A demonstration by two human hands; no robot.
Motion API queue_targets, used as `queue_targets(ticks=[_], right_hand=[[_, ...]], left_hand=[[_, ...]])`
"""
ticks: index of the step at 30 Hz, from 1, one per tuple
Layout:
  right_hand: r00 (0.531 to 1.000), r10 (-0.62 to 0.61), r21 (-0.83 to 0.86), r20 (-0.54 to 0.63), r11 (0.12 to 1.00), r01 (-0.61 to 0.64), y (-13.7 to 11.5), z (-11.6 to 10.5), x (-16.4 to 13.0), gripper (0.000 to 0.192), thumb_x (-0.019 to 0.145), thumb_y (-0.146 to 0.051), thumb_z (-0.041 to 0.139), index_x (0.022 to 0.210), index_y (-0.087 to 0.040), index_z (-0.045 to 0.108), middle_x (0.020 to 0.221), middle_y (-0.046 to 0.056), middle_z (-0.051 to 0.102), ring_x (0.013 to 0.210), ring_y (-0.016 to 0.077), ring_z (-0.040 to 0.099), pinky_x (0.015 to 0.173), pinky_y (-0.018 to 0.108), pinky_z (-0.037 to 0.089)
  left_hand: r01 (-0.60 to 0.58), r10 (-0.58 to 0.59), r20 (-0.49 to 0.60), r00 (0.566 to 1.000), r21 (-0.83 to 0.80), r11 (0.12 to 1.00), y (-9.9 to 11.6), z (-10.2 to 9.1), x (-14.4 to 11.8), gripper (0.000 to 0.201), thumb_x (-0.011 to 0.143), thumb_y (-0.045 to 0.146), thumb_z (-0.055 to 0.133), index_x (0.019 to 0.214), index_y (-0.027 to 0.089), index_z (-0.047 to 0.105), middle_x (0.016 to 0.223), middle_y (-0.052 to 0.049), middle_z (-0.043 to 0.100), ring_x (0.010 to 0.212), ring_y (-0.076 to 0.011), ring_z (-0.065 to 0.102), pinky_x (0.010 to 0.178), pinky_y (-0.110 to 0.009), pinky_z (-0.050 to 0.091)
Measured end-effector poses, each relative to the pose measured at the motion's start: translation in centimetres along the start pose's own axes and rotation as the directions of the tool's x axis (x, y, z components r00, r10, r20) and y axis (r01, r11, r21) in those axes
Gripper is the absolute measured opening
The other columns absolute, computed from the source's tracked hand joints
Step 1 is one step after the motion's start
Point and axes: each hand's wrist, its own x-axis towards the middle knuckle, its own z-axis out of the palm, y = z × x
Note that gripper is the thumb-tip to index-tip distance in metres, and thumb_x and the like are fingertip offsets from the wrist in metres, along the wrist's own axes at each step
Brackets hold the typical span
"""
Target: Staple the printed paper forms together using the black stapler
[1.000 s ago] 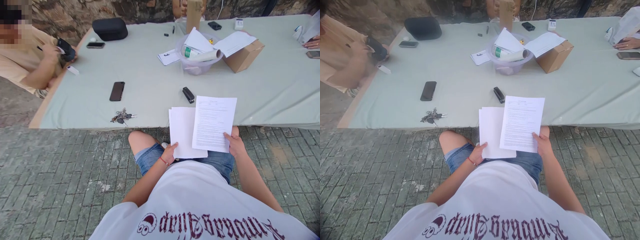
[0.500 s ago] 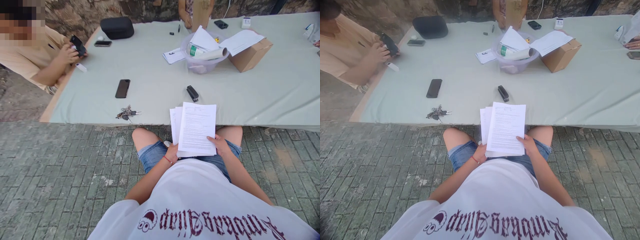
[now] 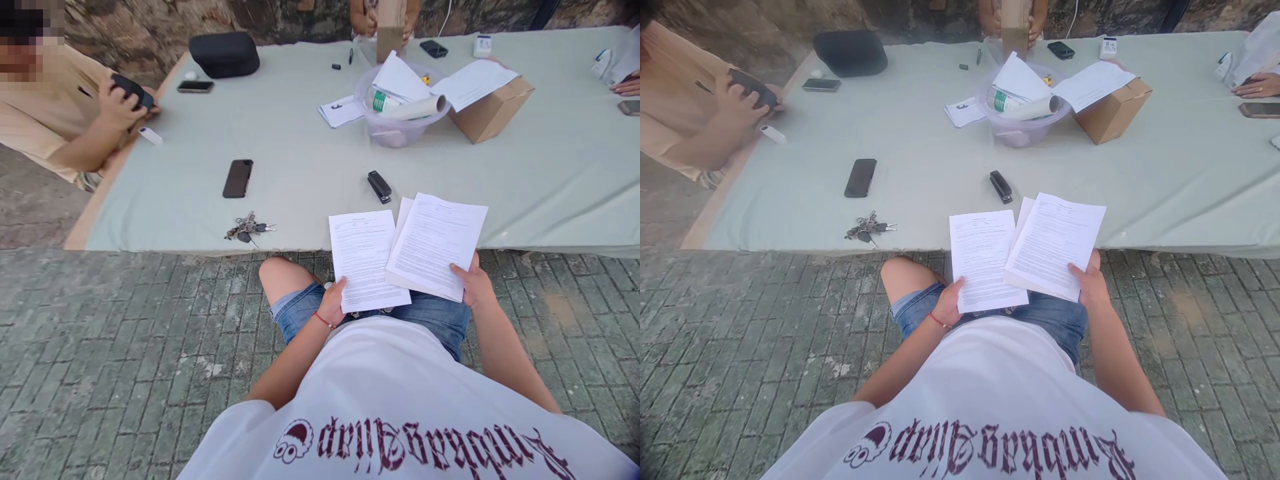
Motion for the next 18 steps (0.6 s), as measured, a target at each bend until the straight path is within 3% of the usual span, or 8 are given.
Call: queue_targets(ticks=[5,10,13,18], right_hand=[[0.991,0.114,-0.019,0.073,0.993,-0.113,0.4,0.6,-0.6,0.067,0.053,-0.032,0.099,0.114,-0.023,0.074,0.121,0.006,0.078,0.127,0.0354,0.067,0.117,0.056,0.049],[0.961,0.199,-0.032,0.194,0.980,-0.196,0.8,4.1,-1.5,0.064,0.053,-0.030,0.100,0.112,-0.022,0.076,0.121,0.008,0.078,0.125,0.0374,0.068,0.114,0.058,0.051],[0.928,0.250,-0.044,0.276,0.968,-0.248,0.8,6.4,-2.2,0.061,0.054,-0.031,0.100,0.110,-0.022,0.077,0.122,0.008,0.078,0.123,0.0371,0.069,0.114,0.058,0.052],[0.895,0.273,-0.083,0.353,0.962,-0.261,2.0,8.5,-2.8,0.057,0.054,-0.034,0.100,0.106,-0.020,0.078,0.116,0.009,0.080,0.115,0.0363,0.073,0.110,0.058,0.053]], left_hand=[[-0.195,0.194,-0.038,0.980,-0.025,0.980,4.2,-1.3,-1.8,0.048,0.089,0.038,0.077,0.130,0.015,0.066,0.131,-0.014,0.074,0.130,-0.0318,0.066,0.114,-0.049,0.052],[-0.414,0.410,-0.089,0.908,-0.040,0.909,9.3,-1.1,-5.0,0.040,0.091,0.038,0.074,0.128,0.024,0.070,0.135,-0.008,0.072,0.142,-0.0294,0.056,0.119,-0.044,0.048],[-0.485,0.485,0.017,0.874,-0.022,0.874,10.7,0.8,-7.1,0.042,0.095,0.043,0.069,0.133,0.026,0.068,0.137,-0.007,0.071,0.148,-0.0304,0.049,0.121,-0.044,0.046],[-0.352,0.344,0.232,0.910,-0.012,0.936,9.9,6.2,-8.1,0.048,0.097,0.048,0.066,0.138,0.023,0.066,0.131,-0.009,0.074,0.145,-0.0357,0.051,0.117,-0.051,0.049]])
